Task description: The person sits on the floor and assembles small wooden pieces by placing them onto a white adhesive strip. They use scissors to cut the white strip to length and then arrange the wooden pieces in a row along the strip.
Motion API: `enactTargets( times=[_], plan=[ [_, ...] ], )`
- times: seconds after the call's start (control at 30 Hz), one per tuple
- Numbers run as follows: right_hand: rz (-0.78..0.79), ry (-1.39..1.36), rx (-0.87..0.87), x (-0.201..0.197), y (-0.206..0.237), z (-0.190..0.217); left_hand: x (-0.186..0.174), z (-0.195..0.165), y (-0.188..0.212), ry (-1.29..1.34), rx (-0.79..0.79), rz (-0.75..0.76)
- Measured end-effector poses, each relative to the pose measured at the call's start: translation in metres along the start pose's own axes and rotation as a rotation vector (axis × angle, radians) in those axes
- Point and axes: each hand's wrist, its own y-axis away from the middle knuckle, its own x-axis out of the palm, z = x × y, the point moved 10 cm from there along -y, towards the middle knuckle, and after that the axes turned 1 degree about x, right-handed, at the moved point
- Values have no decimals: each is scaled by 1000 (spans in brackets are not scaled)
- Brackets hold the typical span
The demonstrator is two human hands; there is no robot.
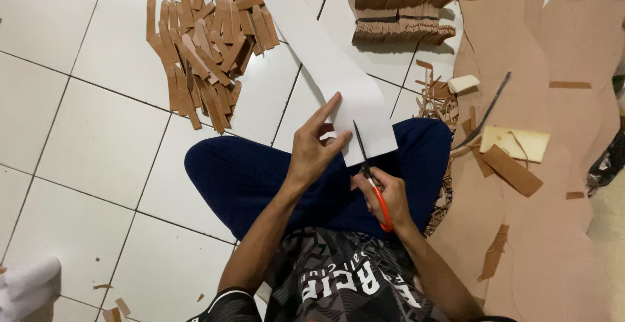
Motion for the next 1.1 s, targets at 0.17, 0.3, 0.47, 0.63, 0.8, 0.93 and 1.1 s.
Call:
enactTargets(
  times=[0.17, 0.3, 0.47, 0.63, 0.8, 0.93, 1.1],
  plan=[
    [-13, 0, -25, -3, -1, -7, 6, 2, 7, -26, -43, 13],
    [-14, 72, -15, -4, 1, -11, 1, 9, 1, 51, -20, 11],
    [131, 20, 132, 3, 7, -18, -8, 12, -8, -87, 12, -44],
    [107, 12, 30, 0, 4, -9, 4, 11, 3, -10, -47, 3],
    [80, 6, -27, 3, -2, -14, 12, 5, 12, 77, -30, 18],
    [48, -23, 23, 2, 1, -22, 14, 14, 18, 134, -117, 20],
    [27, -46, 116, 2, 8, -33, 11, 25, 5, 175, -157, 64]
  ],
)
